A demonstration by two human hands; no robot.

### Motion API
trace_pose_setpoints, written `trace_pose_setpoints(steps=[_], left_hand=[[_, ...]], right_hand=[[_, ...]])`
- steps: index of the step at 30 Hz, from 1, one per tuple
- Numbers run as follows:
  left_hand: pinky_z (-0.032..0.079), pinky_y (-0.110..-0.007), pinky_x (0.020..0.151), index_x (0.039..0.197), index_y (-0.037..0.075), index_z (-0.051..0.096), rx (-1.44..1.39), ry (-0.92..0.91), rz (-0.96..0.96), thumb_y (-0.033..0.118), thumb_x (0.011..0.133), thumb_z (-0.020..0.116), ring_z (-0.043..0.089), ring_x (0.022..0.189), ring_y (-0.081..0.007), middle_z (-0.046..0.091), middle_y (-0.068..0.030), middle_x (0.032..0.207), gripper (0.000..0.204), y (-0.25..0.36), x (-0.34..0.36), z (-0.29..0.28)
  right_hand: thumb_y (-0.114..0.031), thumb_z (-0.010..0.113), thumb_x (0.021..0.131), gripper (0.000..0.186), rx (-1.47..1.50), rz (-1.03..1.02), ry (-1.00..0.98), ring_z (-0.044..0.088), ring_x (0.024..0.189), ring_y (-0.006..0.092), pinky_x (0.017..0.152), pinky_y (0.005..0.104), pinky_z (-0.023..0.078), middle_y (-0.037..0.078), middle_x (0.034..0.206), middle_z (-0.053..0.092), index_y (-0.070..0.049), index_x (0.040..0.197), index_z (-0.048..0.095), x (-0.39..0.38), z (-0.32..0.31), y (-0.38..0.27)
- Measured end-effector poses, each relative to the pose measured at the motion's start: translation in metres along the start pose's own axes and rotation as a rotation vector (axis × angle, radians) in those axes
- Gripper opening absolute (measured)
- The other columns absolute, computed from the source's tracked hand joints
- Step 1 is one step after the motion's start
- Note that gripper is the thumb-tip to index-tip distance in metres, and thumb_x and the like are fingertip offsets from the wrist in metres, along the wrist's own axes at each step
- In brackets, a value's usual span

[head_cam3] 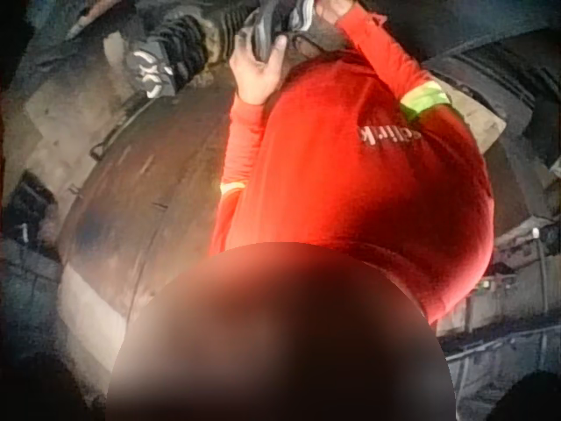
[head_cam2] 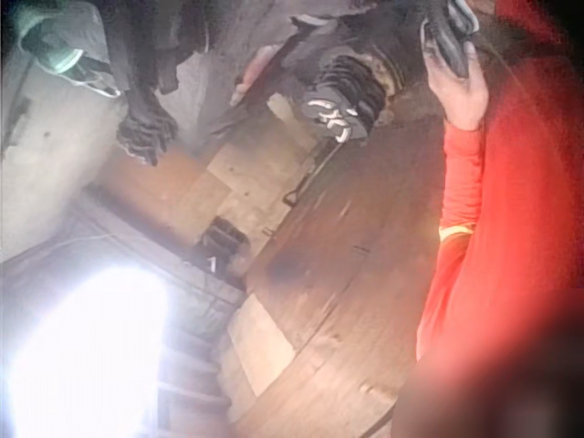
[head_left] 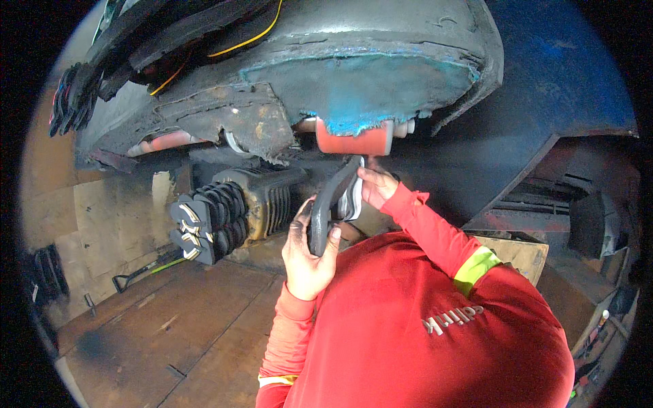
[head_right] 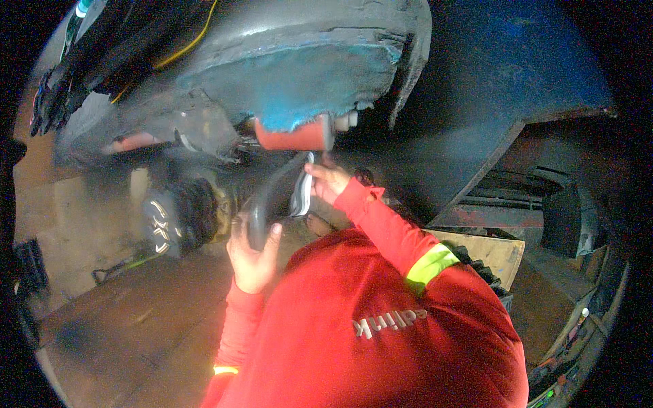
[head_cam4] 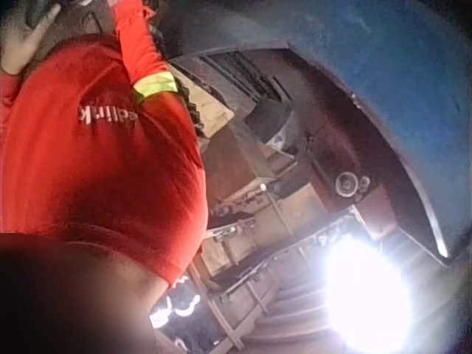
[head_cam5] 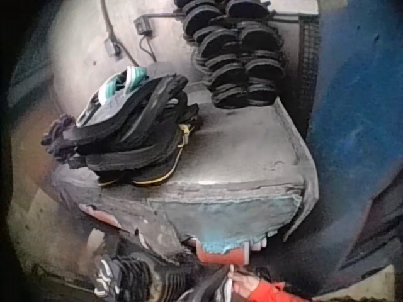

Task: The person repeatedly grinds the soles of several flip-flops against a rotating grinding wheel. They pick up each flip-flop, press the sole against the wheel, and then place it on a nearby pile before moving to the next one.

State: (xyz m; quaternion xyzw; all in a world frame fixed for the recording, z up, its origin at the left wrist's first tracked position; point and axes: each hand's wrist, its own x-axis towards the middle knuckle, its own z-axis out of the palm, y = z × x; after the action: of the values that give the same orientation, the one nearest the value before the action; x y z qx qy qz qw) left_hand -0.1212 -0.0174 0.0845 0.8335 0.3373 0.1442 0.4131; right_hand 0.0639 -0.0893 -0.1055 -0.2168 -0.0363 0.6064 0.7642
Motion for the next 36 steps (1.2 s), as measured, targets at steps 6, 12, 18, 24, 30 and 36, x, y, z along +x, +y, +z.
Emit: trace_pose_setpoints(steps=[6, 12, 18, 24, 30, 36], left_hand=[[0.046, -0.049, 0.103, 0.140, -0.007, 0.049, 0.213, -0.065, 0.295, 0.013, 0.085, 0.070, 0.056, 0.119, -0.0449, 0.054, -0.0271, 0.132, 0.062, 0.014, 0.035, -0.003], [0.049, -0.042, 0.102, 0.138, -0.003, 0.054, -0.006, -0.159, 0.080, 0.006, 0.076, 0.063, 0.064, 0.117, -0.0399, 0.064, -0.0247, 0.124, 0.063, 0.030, 0.053, 0.014], [0.049, -0.042, 0.102, 0.135, -0.003, 0.057, -0.013, -0.112, -0.035, 0.002, 0.074, 0.061, 0.065, 0.116, -0.0393, 0.065, -0.0266, 0.123, 0.062, 0.058, 0.039, 0.001], [0.051, -0.044, 0.098, 0.134, -0.004, 0.056, 0.089, -0.092, 0.035, 0.004, 0.075, 0.063, 0.066, 0.110, -0.0422, 0.066, -0.0271, 0.116, 0.061, 0.056, 0.042, 0.006], [0.051, -0.049, 0.095, 0.131, -0.007, 0.054, 0.178, -0.050, 0.111, 0.001, 0.076, 0.064, 0.060, 0.107, -0.0488, 0.059, -0.0291, 0.121, 0.056, 0.056, 0.024, -0.001], [0.053, -0.048, 0.089, 0.123, -0.005, 0.058, 0.017, -0.257, -0.060, 0.005, 0.077, 0.063, 0.064, 0.106, -0.0486, 0.062, -0.0318, 0.118, 0.047, 0.050, 0.077, 0.028]], right_hand=[[-0.037, 0.077, 0.090, 0.067, 0.041, 0.148, -0.050, 0.060, 0.126, 0.0280, 0.108, 0.0488, 0.047, 0.011, 0.137, 0.062, -0.005, 0.143, 0.050, 0.016, -0.006, -0.004], [-0.041, 0.076, 0.091, 0.042, 0.126, 0.320, 0.251, 0.070, 0.088, 0.0216, 0.082, 0.0473, 0.058, 0.003, 0.098, 0.072, -0.012, 0.119, 0.064, -0.003, -0.011, -0.010], [-0.041, 0.071, 0.095, 0.048, 0.061, 0.297, 0.124, 0.067, 0.111, 0.0239, 0.096, 0.0481, 0.054, 0.006, 0.119, 0.070, -0.010, 0.130, 0.058, -0.008, 0.006, -0.012], [-0.036, 0.072, 0.095, 0.055, 0.068, 0.337, 0.255, 0.063, 0.122, 0.0250, 0.102, 0.0498, 0.052, 0.007, 0.132, 0.066, -0.012, 0.140, 0.053, -0.010, 0.023, -0.024], [-0.039, 0.074, 0.094, 0.049, 0.067, 0.213, 0.054, 0.070, 0.100, 0.0239, 0.084, 0.0453, 0.058, 0.008, 0.118, 0.071, -0.010, 0.130, 0.059, -0.001, 0.022, -0.006], [-0.046, 0.069, 0.095, 0.053, 0.210, 0.353, 0.231, 0.069, 0.104, 0.0278, 0.093, 0.0505, 0.057, 0.013, 0.126, 0.067, -0.009, 0.132, 0.057, -0.032, 0.006, -0.017]])
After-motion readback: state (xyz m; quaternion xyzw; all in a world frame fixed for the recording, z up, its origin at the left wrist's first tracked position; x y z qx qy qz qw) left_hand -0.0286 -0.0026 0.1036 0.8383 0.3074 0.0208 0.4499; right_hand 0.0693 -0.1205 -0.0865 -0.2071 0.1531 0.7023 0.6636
